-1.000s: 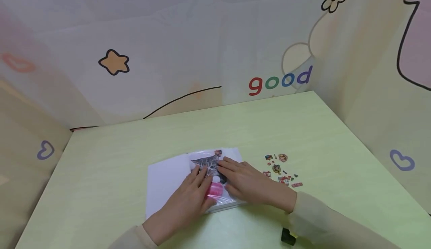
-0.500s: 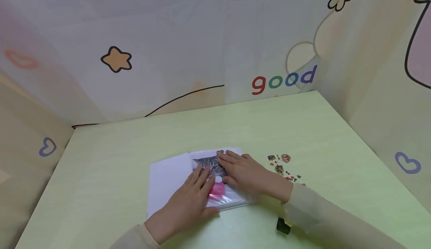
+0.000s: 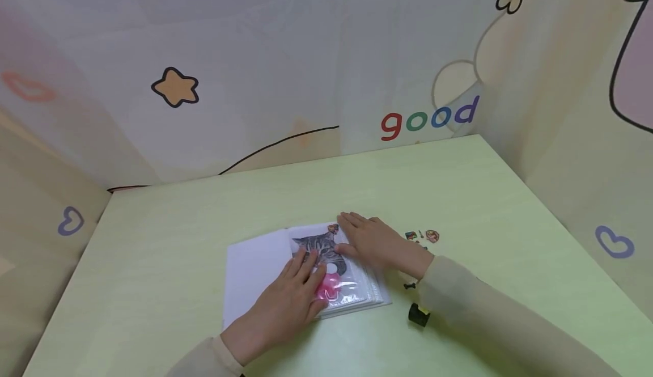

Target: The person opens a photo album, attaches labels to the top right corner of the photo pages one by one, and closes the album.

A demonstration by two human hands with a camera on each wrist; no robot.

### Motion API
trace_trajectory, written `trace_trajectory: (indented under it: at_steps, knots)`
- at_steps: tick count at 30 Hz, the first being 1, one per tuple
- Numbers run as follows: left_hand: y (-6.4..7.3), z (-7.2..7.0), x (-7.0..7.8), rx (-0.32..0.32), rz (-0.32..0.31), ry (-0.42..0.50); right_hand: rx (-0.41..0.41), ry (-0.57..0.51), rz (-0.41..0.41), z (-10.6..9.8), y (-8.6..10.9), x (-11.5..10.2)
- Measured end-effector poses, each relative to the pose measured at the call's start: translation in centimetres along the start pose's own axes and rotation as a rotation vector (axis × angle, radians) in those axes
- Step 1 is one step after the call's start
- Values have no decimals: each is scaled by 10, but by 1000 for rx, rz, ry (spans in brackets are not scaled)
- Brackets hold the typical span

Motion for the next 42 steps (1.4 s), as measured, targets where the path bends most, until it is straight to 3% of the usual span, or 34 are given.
trace_trajectory:
  at_steps: [4,11,15,18,21,29,35,42]
  knots:
    - [1,1,-1,15,4,11,4,-36,38,-1,-3,9]
    - [4,0,-4,56,17,-2,96,-55,-55,-14,11,-15]
    - [4,1,-4,65,24,19,34,-41,-119,-4,24,-35]
    - [4,3,-4,53,16,36,-15,10,-116,4,28,-40]
    - [4,4,-5,50,9,35,-15,53,-101,5,27,-39]
    - [3,2,-7,57,21,1,5,24,-100,2,17,-35]
    - [3,-1,-9,56,9,20,-3,77,-64,2,8,-28]
    - [2,5,-6,38,-8,57,-45,66,-20,5,1,-13]
Point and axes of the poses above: each hand's wrist, its own y-axis away from the middle knuckle, its own z-axis out of the palm, x = y × z, the point moved 9 cm from there along -y, towards the middle knuckle, and after that the axes turned 11 degrees about x, right-handed, at the moved point
